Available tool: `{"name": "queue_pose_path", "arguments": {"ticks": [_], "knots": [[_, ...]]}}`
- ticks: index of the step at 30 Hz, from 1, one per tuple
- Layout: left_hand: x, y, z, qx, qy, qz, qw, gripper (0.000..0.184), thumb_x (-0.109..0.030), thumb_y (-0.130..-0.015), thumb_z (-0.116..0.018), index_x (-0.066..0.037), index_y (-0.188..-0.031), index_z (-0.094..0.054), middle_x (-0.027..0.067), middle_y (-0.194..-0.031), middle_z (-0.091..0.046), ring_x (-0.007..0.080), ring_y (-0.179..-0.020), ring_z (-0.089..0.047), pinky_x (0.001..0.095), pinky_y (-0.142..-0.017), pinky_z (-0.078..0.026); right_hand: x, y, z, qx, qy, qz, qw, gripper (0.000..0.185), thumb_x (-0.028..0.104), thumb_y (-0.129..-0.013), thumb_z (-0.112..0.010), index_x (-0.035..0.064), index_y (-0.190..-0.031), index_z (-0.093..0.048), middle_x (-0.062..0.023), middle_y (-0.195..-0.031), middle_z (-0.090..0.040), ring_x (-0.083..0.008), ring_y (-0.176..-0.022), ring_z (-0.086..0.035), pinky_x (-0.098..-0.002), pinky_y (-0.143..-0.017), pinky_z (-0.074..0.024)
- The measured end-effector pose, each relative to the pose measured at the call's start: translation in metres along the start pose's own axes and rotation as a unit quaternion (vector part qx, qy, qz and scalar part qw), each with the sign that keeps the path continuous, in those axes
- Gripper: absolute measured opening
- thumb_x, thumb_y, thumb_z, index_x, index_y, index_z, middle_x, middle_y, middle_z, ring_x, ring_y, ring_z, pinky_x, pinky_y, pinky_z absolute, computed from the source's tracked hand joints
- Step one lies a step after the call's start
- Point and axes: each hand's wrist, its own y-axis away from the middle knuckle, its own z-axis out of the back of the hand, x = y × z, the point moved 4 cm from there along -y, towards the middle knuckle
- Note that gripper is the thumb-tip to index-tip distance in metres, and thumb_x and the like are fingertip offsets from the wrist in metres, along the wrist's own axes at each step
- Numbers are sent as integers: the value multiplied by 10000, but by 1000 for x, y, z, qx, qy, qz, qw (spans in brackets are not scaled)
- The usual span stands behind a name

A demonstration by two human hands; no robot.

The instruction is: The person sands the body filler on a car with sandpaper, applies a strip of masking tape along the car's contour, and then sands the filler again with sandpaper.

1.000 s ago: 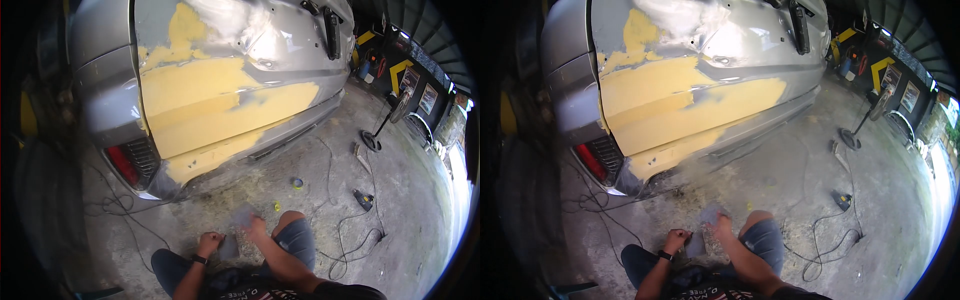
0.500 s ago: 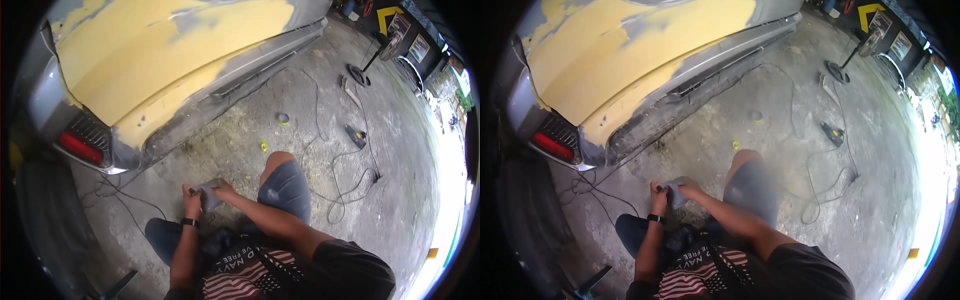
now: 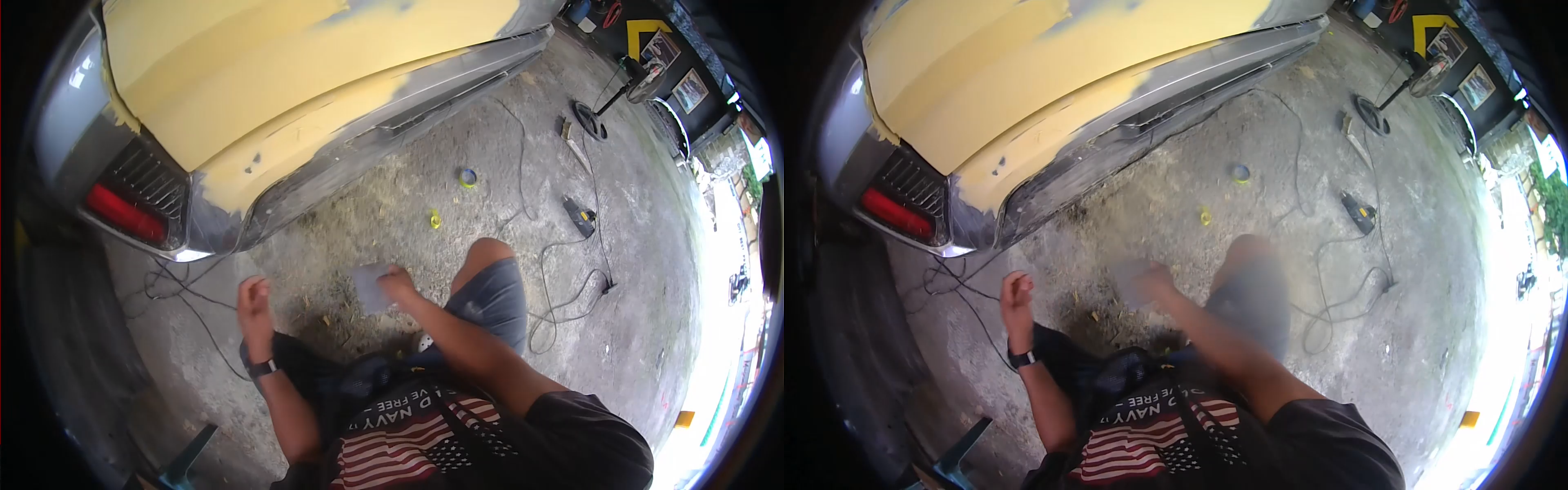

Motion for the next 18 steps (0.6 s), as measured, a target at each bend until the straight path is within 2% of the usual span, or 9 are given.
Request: {"name": "queue_pose_path", "arguments": {"ticks": [2, 4, 6, 7, 8, 10, 12, 16, 18], "knots": [[21, 5, 50, 26, -19, 26, 999, 390, -356, -1051, -577, -1, -1197, -645, 69, -1130, -698, 175, -1044, -648, 316, -905, -495, 10, -1, 29, -129, -2, 44, 991, 303, 78, -840, -679, 11, -1135, -685, -96, -958, -725, -234, -890, -705, -380, -779, -563], [49, 25, 71, 53, -35, 43, 997, 465, -411, -1059, -549, -2, -1264, -633, 87, -1213, -690, 202, -1131, -636, 350, -990, -488, 68, 12, 66, -138, 156, 94, 974, 306, 149, -841, -697, 62, -1134, -694, -129, -963, -740, -274, -916, -721, -406, -789, -569], [104, 63, 75, 62, 72, 191, 977, 587, -477, -1081, -456, 9, -1391, -569, 132, -1371, -623, 241, -1262, -564, 379, -1091, -426, 136, 20, 113, -165, 423, 159, 877, 297, 239, -860, -694, 114, -1130, -696, -171, -1010, -741, -327, -949, -724, -439, -800, -570], [175, 102, 61, 121, 205, 272, 932, 726, -571, -1077, -375, 18, -1491, -465, 148, -1494, -534, 261, -1359, -502, 377, -1163, -365, 164, 26, 143, -162, 432, 238, 855, 293, 288, -881, -674, 127, -1125, -690, -188, -1041, -733, -363, -969, -717, -459, -806, -566], [137, 142, 32, 26, 402, 421, 813, 745, -585, -1077, -350, 5, -1528, -410, 137, -1495, -530, 279, -1345, -511, 378, -1168, -361, 202, 38, 172, -141, 471, 232, 839, 290, 282, -888, -668, 102, -1115, -684, -178, -1014, -727, -353, -915, -712, -443, -794, -563], [147, 204, 18, 55, 232, 389, 890, 746, -595, -1066, -367, -2, -1513, -429, 135, -1487, -531, 284, -1323, -524, 388, -1153, -382, 242, 44, 248, -158, 477, 275, 819, 277, 230, -877, -668, 75, -1106, -681, -174, -958, -708, -318, -849, -698, -423, -765, -545], [164, 247, 2, 71, 226, 468, 851, 768, -614, -1043, -408, 5, -1495, -439, 141, -1461, -545, 289, -1303, -530, 394, -1143, -393, 296, 83, 290, -224, 493, 259, 800, 270, 178, -855, -665, 51, -1092, -685, -160, -905, -711, -288, -828, -699, -407, -749, -538], [211, 260, 24, 4, 275, 558, 783, 815, -652, -996, -490, 18, -1460, -459, 153, -1408, -574, 300, -1265, -543, 406, -1121, -414, 246, 46, 385, -274, 414, 184, 848, 238, 135, -829, -641, 34, -1036, -700, -151, -836, -716, -266, -787, -703, -387, -724, -541], [229, 222, 80, -122, 438, 455, 766, 841, -670, -972, -532, 24, -1442, -468, 158, -1382, -588, 305, -1246, -550, 412, -1111, -424, 165, -19, 417, -209, 401, 183, 873, 205, 142, -823, -638, 52, -988, -720, -125, -789, -707, -246, -737, -692, -372, -703, -544]]}}
